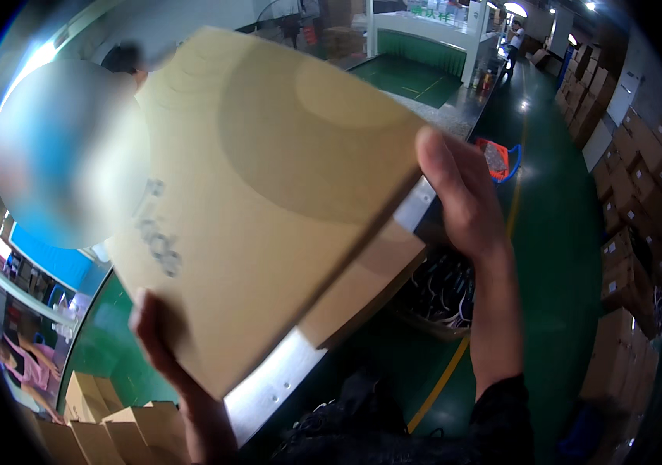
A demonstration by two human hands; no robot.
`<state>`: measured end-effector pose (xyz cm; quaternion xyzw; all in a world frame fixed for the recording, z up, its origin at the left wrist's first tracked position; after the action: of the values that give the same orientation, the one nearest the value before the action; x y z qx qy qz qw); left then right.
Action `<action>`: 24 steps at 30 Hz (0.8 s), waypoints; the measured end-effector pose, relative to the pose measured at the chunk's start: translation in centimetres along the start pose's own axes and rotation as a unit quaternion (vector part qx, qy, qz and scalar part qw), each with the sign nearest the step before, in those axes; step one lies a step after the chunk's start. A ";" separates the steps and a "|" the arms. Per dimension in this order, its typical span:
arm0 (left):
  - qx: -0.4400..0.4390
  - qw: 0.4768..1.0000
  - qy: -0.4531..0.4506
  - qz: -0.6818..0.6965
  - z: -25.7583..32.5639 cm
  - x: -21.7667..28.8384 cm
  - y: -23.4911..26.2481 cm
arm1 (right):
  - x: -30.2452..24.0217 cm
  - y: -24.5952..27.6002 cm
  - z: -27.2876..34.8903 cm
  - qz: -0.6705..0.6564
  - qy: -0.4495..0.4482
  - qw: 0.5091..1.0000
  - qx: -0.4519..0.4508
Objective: The person packs orange and black sneakers into cardboard boxes labeled '361° kids' on a green conveyor belt. They place the shoes into the boxes, cover them with white tissue paper, close the lids, and pass the boxes down the line.
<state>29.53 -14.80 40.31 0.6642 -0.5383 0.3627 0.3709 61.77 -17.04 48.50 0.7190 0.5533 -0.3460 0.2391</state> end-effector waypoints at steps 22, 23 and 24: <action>0.039 0.970 0.171 -0.171 6.1 -12.5 2.6 | 1.3 -3.1 17.6 0.691 0.252 0.651 0.186; 0.037 0.956 0.207 -0.204 6.7 -15.3 4.2 | 2.0 -8.3 17.5 0.495 0.153 0.855 0.025; 0.047 0.958 0.200 -0.200 7.4 -17.9 5.6 | 2.7 -14.3 17.7 0.240 0.043 0.959 -0.147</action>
<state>21.80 -14.15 21.71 0.6889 -0.2912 0.4318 0.5041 44.34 -24.33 35.56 0.8016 0.4188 -0.1623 0.3945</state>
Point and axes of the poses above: each hand's wrist, its own z-axis away from the middle knuckle, its own y-axis out of the back of the hand, x = y × z, the point moved 4 cm from there along -z, towards the middle knuckle, and after that the axes turned 15 degrees about -z, right-handed, at the moved point
